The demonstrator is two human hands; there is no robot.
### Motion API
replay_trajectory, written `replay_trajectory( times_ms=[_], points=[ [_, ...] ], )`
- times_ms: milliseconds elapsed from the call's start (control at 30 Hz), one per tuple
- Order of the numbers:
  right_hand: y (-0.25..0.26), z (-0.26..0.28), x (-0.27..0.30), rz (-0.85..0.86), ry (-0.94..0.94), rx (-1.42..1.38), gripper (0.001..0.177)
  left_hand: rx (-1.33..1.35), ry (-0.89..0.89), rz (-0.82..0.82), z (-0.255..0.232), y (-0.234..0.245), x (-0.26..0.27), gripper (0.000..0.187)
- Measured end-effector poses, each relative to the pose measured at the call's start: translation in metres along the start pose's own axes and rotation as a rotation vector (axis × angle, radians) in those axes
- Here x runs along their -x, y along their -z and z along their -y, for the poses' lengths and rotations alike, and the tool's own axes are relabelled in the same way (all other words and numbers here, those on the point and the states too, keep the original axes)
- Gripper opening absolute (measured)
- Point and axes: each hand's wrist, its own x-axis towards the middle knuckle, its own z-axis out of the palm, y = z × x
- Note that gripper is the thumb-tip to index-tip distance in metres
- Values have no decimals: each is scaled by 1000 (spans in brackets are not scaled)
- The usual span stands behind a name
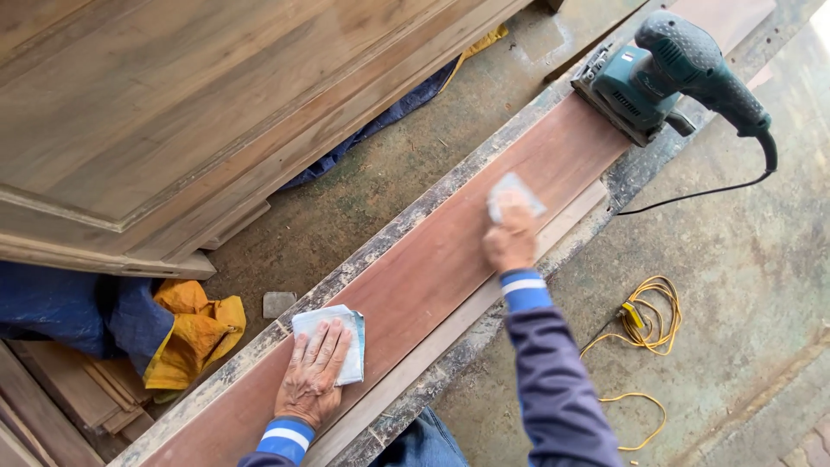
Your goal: Sanding a long wooden board by hand using pieces of sandpaper.
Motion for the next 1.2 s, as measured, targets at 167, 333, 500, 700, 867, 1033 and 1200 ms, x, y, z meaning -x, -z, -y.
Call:
replay_trajectory(
  times_ms=[167,333,500,700,867,1033,1200],
  points=[
    [-26,152,99,-80,471,-285,68,-4,9,40,0,-4,4,69],
    [-23,151,117,130,690,-220,79,11,-44,3,3,-2,2,69],
    [-8,47,76,-86,340,-47,62,37,-20,-7,3,-2,5,70],
    [-20,22,12,-115,65,13,40,39,28,2,3,1,3,72],
    [-28,123,59,-1,587,-308,73,10,83,-25,3,-1,2,77],
    [5,45,-6,284,839,-243,91,22,168,-35,6,-8,4,78],
    [30,-88,-99,-100,479,19,48,-38,651,-271,-24,-27,18,73]
  ],
)
